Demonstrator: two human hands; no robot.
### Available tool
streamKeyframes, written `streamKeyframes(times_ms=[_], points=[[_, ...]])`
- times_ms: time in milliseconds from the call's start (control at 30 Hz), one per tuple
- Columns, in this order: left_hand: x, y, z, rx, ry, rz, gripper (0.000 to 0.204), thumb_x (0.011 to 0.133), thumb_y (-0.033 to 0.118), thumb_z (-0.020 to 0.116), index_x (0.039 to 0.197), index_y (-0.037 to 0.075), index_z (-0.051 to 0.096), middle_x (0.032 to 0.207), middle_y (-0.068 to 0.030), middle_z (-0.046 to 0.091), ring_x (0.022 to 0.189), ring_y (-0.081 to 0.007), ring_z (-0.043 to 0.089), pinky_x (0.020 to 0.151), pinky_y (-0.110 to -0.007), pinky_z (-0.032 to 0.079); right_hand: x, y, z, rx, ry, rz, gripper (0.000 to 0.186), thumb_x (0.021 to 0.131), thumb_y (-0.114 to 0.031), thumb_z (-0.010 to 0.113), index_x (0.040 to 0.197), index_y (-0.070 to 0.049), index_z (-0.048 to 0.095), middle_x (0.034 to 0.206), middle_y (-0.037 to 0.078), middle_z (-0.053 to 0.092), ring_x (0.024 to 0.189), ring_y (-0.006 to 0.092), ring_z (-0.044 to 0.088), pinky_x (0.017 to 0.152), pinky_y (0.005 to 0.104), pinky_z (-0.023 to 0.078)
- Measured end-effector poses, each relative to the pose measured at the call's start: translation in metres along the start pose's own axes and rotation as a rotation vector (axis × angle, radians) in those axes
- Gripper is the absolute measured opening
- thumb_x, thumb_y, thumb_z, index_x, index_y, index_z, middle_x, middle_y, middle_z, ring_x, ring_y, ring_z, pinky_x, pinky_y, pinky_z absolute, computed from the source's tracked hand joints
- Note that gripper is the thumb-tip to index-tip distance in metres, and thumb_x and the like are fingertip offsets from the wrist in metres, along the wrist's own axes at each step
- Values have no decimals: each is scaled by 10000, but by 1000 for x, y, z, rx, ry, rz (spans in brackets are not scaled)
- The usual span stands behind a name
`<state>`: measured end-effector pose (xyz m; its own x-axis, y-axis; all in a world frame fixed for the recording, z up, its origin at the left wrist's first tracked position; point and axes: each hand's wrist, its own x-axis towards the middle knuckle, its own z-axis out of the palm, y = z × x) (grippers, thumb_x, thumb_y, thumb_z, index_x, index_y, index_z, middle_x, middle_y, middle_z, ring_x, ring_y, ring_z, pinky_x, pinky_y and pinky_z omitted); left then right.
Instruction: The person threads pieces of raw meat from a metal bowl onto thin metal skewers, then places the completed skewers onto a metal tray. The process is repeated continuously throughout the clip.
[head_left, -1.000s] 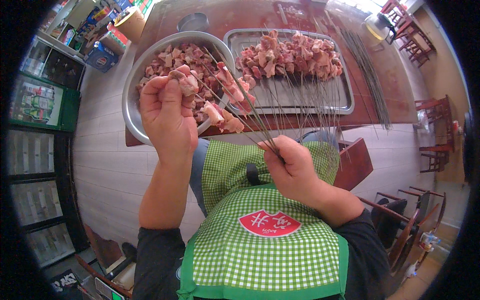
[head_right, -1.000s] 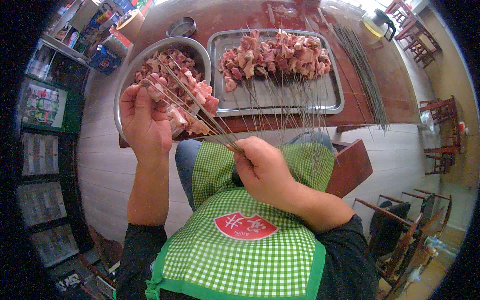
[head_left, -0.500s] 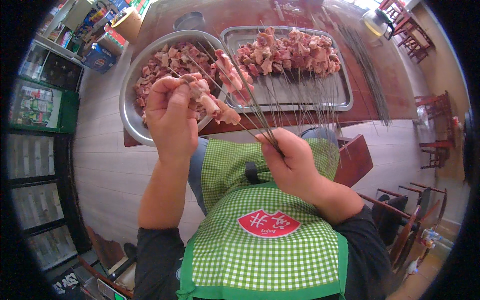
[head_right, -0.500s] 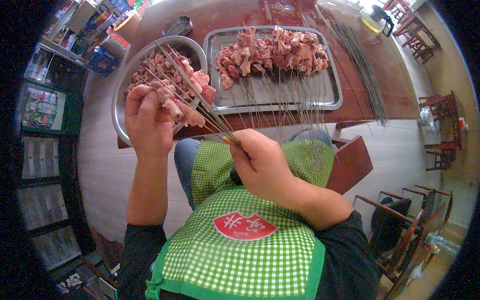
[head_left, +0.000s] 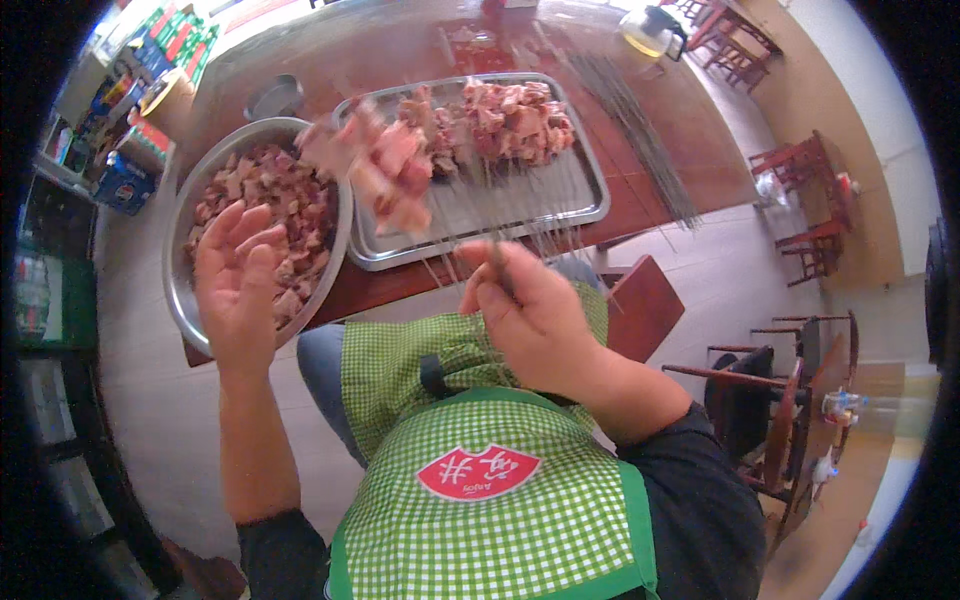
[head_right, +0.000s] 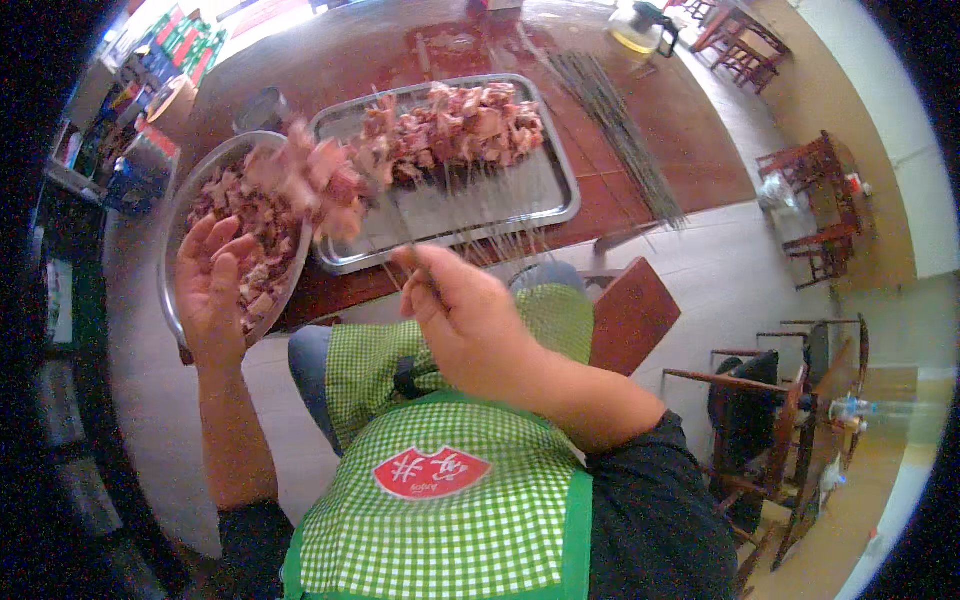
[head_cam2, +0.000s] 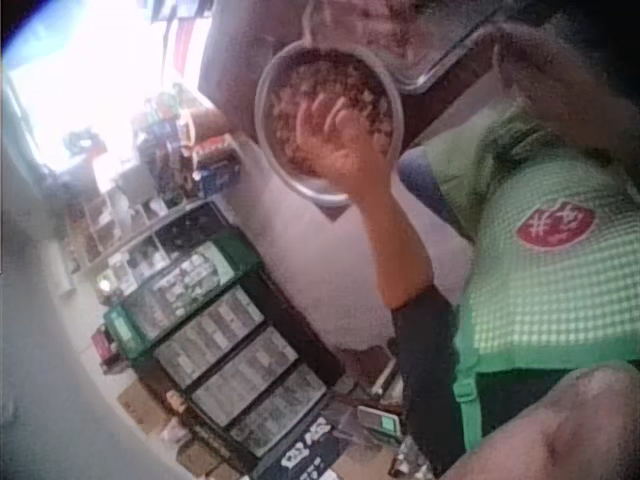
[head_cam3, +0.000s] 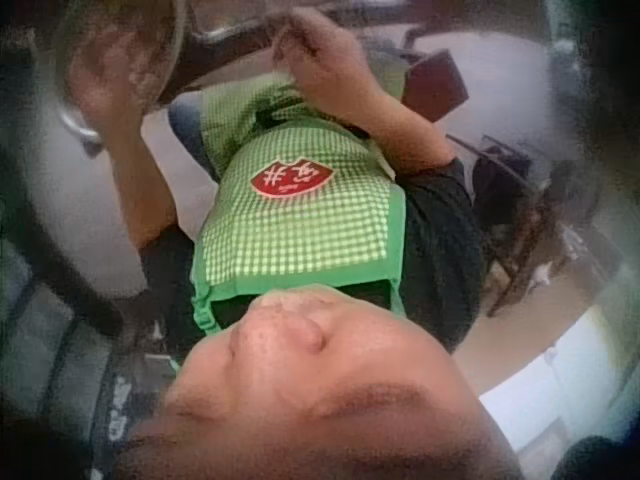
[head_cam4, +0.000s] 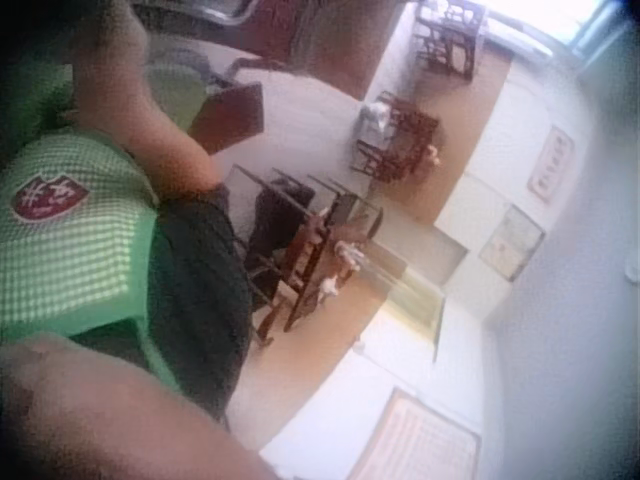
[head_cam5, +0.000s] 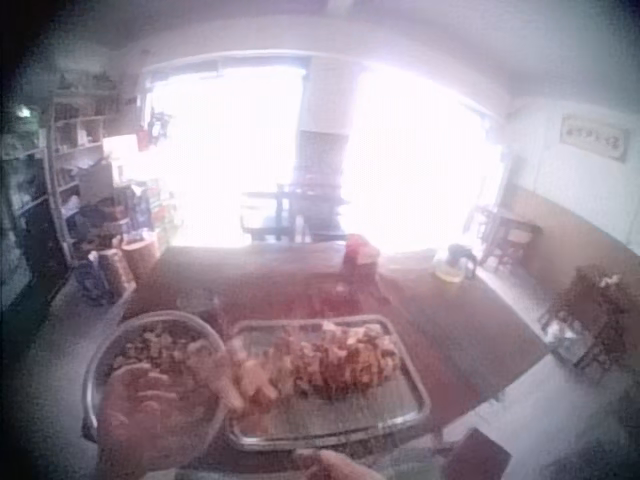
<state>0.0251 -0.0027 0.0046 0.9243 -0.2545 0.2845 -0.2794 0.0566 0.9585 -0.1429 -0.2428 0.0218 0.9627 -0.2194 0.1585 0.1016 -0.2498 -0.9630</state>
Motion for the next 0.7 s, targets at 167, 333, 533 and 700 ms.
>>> streamKeyframes(times_ms=[167, 333, 533, 700], points=[[-1, -8, -8, -22, -27, -46, 421, 1002, 181, 633, 1375, 26, 514, 1324, -126, 610, 1112, -191, 649, 958, -317, 529, 24, -7, -34, 284, 230, 196, 376, 1026, -50, 450, 1397, -12, 502, 999, 84, 667, 610, 81, 550, 553, 226, 465], [4, -5, -12, -58, -57, -69, 396, 1008, 191, 623, 1358, 33, 529, 1314, -111, 617, 1099, -180, 654, 953, -315, 530, 56, 20, -24, 381, 258, 439, 419, 1006, -36, 455, 1423, 0, 482, 1163, 106, 667, 898, 161, 651, 780, 277, 535], [9, 6, -39, 38, -7, -59, 335, 1014, 169, 594, 1323, 42, 564, 1292, -84, 626, 1078, -157, 649, 934, -294, 527, 30, 15, -27, 169, 241, 285, 365, 1010, -79, 501, 1360, 13, 550, 1166, 87, 657, 1054, 143, 598, 916, 299, 487], [43, 20, -76, 180, -11, -58, 303, 1007, 162, 606, 1273, 17, 597, 1221, -64, 648, 1069, -153, 641, 928, -283, 522, 7, -49, -69, 370, 327, 157, 355, 1067, -240, 490, 1326, -6, 555, 812, 28, 613, 520, 75, 508, 459, 233, 432]])
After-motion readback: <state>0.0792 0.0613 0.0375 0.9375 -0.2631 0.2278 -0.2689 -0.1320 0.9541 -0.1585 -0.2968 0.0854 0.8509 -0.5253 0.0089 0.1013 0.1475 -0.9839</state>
